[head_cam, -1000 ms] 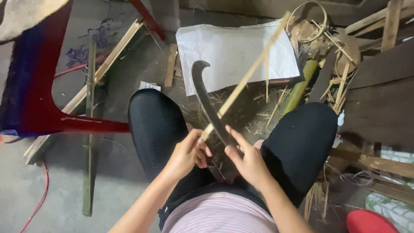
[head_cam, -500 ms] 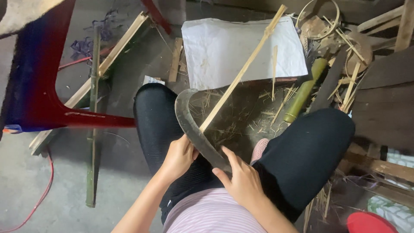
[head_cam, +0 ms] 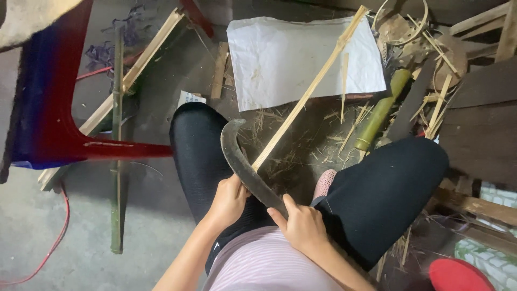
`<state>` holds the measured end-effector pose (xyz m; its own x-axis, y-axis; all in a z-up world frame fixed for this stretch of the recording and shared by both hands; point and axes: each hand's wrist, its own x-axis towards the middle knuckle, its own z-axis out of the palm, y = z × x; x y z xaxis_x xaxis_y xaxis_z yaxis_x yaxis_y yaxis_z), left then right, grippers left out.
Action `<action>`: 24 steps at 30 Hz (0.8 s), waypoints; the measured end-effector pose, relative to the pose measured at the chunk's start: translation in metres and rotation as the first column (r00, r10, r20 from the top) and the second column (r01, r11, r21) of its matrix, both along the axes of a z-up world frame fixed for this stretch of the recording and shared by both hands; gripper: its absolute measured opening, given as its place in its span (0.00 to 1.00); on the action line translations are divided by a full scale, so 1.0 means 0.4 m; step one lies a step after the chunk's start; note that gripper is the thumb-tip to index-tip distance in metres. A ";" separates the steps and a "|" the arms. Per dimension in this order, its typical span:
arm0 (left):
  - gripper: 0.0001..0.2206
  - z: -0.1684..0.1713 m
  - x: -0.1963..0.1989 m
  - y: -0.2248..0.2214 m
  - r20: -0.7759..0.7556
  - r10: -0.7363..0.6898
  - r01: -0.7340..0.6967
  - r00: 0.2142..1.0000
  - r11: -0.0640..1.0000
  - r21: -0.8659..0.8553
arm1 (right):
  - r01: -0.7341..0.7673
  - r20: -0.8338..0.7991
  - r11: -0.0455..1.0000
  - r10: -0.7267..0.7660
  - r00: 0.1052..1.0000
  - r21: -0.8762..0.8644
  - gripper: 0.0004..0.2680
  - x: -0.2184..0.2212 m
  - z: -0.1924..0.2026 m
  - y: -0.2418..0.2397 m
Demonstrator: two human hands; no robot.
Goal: Shaving and trimming thin bamboo sticks using a large curved knife in a workshop setting.
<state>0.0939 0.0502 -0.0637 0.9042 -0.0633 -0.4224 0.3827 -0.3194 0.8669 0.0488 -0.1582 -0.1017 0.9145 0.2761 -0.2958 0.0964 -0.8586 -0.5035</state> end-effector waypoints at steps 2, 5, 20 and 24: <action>0.09 -0.005 -0.002 0.000 0.015 -0.005 0.005 1.000 1.000 0.021 | 0.016 0.025 1.000 -0.016 1.000 0.007 0.20 -0.003 -0.009 -0.001; 0.05 -0.005 -0.002 -0.001 0.033 -0.024 0.022 0.999 0.997 0.068 | 0.026 0.079 0.999 -0.025 0.997 -0.018 0.20 -0.007 -0.034 -0.005; 0.07 0.029 -0.060 -0.018 -0.063 0.022 -0.015 0.998 0.995 0.096 | 0.061 0.247 0.997 -0.049 0.968 -0.043 0.19 -0.037 -0.030 -0.008; 0.07 0.047 -0.089 -0.009 -0.060 0.047 -0.037 0.997 0.988 0.151 | 0.028 0.224 0.999 -0.021 0.974 -0.029 0.18 -0.053 -0.015 0.005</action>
<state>0.0583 0.0467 -0.0450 0.8759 0.0423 -0.4807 0.4510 -0.4265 0.7841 0.0275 -0.1562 -0.1078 0.9647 0.2469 -0.0917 0.1822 -0.8771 -0.4444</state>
